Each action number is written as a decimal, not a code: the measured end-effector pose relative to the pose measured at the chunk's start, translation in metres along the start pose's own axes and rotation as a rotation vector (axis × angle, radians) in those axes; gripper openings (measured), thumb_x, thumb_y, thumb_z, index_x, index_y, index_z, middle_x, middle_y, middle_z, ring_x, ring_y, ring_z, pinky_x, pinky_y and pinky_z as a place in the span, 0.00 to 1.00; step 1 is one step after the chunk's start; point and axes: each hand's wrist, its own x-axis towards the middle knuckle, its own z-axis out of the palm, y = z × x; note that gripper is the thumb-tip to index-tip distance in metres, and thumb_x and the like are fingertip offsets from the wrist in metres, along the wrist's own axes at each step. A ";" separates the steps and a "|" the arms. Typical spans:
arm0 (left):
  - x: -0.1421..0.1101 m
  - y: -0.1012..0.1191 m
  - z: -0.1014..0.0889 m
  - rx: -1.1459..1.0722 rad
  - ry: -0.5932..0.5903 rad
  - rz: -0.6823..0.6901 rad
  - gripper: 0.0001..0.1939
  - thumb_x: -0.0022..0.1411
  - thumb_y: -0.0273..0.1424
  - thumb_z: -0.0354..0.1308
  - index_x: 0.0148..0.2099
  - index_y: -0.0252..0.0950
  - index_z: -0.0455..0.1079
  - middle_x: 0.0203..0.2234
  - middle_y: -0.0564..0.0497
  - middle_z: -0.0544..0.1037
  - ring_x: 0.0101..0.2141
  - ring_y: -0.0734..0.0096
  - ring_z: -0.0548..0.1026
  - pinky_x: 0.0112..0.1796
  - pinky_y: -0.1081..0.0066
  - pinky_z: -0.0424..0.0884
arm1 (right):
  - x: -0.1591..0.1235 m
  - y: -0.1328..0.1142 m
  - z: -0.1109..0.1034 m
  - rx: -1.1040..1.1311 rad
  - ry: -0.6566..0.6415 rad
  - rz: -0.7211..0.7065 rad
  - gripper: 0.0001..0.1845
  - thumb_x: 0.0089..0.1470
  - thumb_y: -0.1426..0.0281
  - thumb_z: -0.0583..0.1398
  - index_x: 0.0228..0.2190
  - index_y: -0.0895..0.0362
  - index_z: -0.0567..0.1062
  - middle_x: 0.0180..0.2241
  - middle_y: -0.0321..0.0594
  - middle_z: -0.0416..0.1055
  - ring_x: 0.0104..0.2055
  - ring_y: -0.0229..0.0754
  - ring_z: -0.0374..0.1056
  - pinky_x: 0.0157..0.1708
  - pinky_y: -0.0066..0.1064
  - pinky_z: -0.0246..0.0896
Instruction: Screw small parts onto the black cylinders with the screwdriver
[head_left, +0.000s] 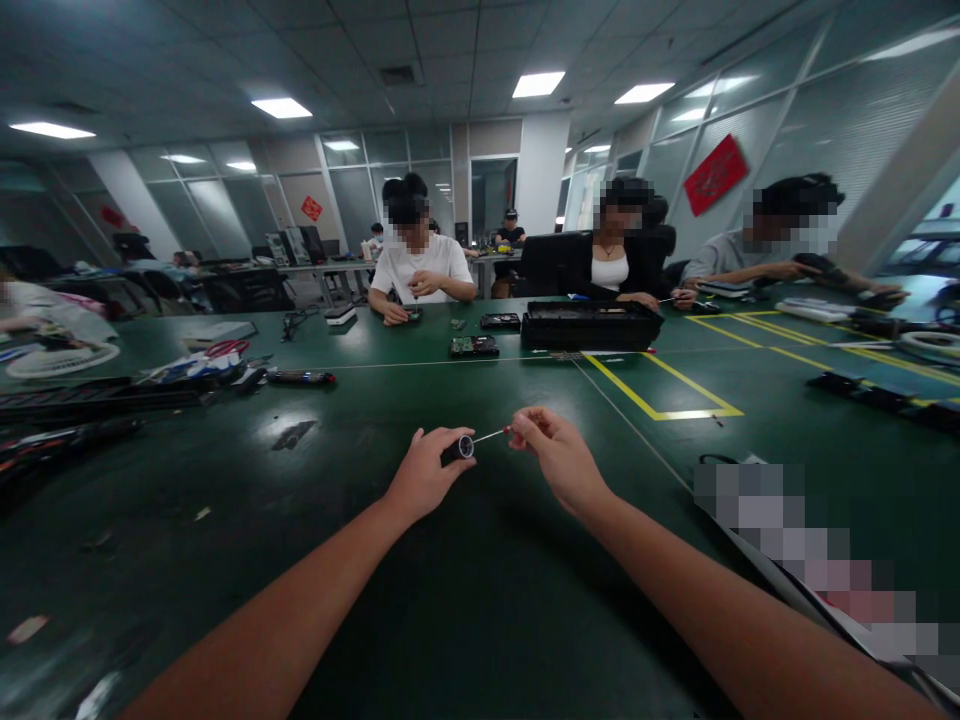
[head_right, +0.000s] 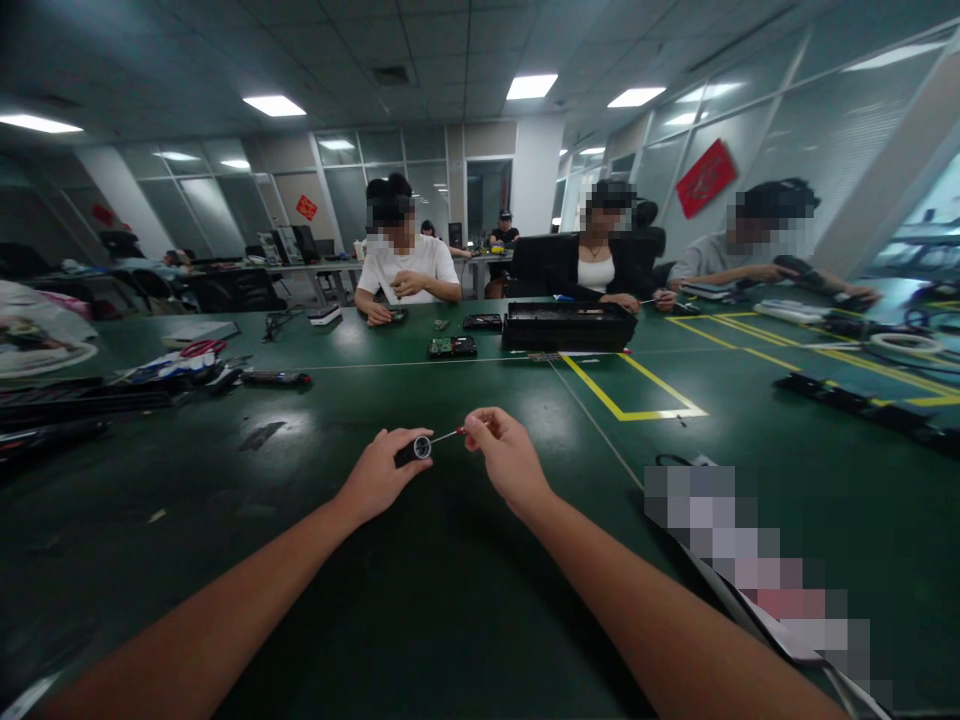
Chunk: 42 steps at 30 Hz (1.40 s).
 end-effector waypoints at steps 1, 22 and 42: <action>0.000 0.001 0.000 0.011 0.005 0.021 0.20 0.63 0.33 0.60 0.57 0.48 0.67 0.50 0.54 0.74 0.52 0.62 0.69 0.62 0.44 0.43 | 0.003 0.003 0.000 0.151 0.038 0.084 0.15 0.54 0.56 0.59 0.32 0.55 0.72 0.27 0.37 0.68 0.30 0.40 0.66 0.36 0.37 0.66; 0.001 0.001 0.004 0.046 -0.129 -0.011 0.21 0.63 0.37 0.60 0.58 0.48 0.67 0.45 0.52 0.75 0.48 0.61 0.71 0.61 0.41 0.42 | 0.002 0.006 -0.001 -0.157 0.062 -0.080 0.17 0.60 0.55 0.54 0.35 0.56 0.70 0.29 0.38 0.71 0.31 0.41 0.67 0.34 0.35 0.62; 0.002 0.001 0.004 0.108 -0.152 -0.017 0.20 0.63 0.37 0.59 0.58 0.47 0.68 0.45 0.51 0.75 0.50 0.59 0.70 0.60 0.40 0.43 | -0.008 -0.009 -0.004 -0.471 0.029 -0.292 0.13 0.64 0.60 0.50 0.36 0.53 0.69 0.29 0.37 0.70 0.32 0.42 0.68 0.32 0.32 0.59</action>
